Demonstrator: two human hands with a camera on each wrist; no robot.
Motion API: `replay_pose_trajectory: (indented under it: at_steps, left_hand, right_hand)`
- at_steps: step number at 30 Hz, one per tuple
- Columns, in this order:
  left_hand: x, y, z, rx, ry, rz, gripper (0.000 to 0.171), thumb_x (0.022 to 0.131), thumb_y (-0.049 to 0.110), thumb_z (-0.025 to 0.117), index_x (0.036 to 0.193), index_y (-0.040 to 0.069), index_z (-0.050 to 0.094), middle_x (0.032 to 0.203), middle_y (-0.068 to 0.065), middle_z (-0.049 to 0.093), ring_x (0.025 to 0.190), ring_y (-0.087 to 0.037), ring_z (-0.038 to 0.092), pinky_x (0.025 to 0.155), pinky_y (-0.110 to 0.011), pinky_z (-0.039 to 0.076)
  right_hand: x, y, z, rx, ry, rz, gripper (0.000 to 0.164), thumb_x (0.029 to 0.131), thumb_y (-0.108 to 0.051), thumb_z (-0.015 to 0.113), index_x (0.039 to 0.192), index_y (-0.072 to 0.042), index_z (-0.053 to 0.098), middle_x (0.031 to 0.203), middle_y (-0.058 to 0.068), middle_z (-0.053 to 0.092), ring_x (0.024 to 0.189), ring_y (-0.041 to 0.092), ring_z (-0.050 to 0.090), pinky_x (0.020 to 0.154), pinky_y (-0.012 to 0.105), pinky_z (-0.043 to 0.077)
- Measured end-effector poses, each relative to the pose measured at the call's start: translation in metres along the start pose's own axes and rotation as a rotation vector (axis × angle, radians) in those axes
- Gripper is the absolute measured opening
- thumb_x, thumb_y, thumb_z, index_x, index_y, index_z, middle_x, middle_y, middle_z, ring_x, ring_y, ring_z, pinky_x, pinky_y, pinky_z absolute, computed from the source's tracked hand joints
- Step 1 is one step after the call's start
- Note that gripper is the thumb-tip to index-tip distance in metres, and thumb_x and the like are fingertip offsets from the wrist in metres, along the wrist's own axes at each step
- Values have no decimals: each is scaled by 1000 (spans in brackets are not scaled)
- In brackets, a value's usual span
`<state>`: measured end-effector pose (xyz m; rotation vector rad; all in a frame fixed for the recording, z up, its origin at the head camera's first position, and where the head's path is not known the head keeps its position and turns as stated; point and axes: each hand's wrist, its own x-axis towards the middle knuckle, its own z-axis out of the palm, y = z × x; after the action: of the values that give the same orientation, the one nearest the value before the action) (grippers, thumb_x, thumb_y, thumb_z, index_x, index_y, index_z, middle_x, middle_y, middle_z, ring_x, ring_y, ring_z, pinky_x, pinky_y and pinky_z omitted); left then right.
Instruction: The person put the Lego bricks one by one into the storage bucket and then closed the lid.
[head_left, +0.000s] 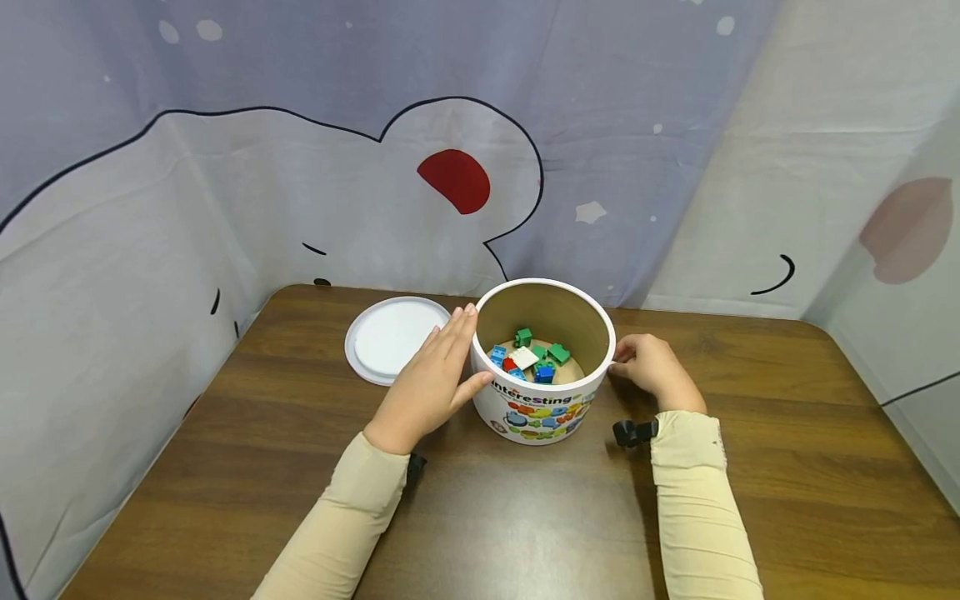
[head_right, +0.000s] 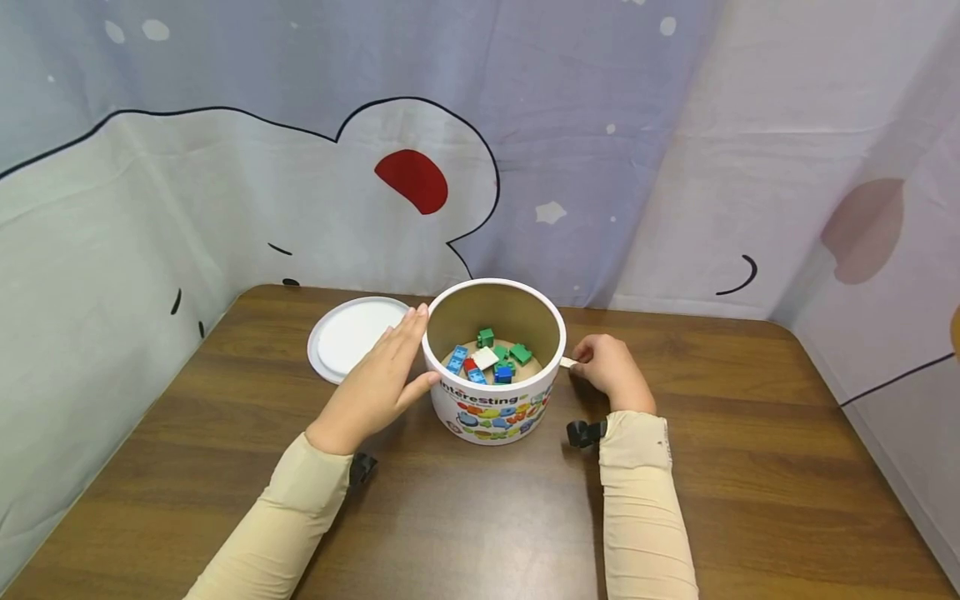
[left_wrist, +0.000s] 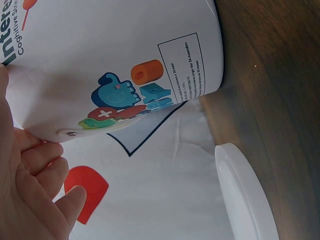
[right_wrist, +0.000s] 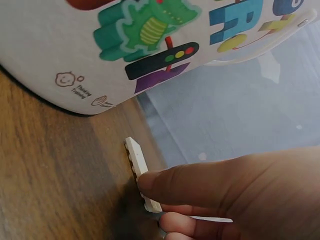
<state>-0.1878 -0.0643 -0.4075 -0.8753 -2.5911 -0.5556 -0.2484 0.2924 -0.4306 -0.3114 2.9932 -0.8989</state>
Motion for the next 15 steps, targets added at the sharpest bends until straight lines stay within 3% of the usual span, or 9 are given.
replay_pose_trajectory:
  at_steps: [7, 15]
  left_hand:
    - [0, 0, 0, 2, -12, -10, 83, 102, 44, 58, 160, -1, 21, 166, -15, 24, 154, -25, 20, 123, -48, 23]
    - [0, 0, 0, 7, -13, -10, 83, 102, 45, 58, 160, -1, 21, 166, -14, 24, 154, -26, 20, 122, -50, 25]
  right_hand:
    - [0, -2, 0, -1, -13, 12, 10, 83, -3, 77, 83, 2, 68, 79, 12, 69, 76, 24, 63, 72, 38, 50]
    - [0, -1, 0, -9, -6, -5, 9, 83, -2, 77, 82, 2, 69, 76, 11, 69, 74, 23, 64, 71, 37, 51]
